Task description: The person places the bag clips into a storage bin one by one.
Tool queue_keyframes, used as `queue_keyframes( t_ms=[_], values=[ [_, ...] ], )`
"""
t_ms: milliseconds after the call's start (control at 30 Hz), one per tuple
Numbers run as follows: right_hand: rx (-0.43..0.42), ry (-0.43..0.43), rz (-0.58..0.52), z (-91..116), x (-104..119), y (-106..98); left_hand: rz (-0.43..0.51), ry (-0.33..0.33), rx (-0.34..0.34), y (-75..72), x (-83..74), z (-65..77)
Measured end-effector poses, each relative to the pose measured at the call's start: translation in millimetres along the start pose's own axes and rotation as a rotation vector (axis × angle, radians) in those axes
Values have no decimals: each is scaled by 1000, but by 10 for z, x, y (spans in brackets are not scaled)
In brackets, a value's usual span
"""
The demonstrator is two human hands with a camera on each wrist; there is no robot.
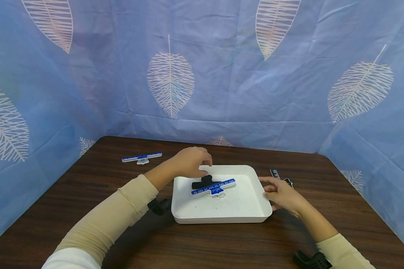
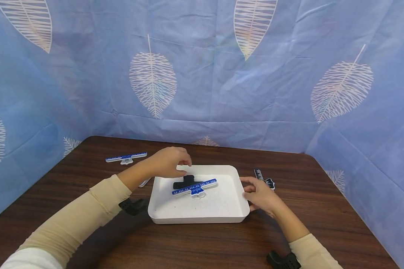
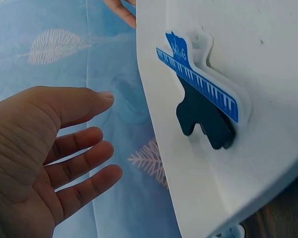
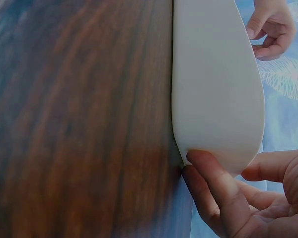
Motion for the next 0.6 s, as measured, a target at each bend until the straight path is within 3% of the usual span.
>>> queue_keyframes(
  t_ms=[600],
  values=[
    [6,2,-5,-10,-21,4,-1,-96,-57,-116,284,247]
  ],
)
Point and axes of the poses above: each hand's wrist, its own z-axis away from the middle knuckle, its own y-axis out of the palm, x = y × z, the point moved 8 cm from there along -z, towards the middle knuckle, and after that the axes turned 10 degrees about y, right-handed, at the moved point
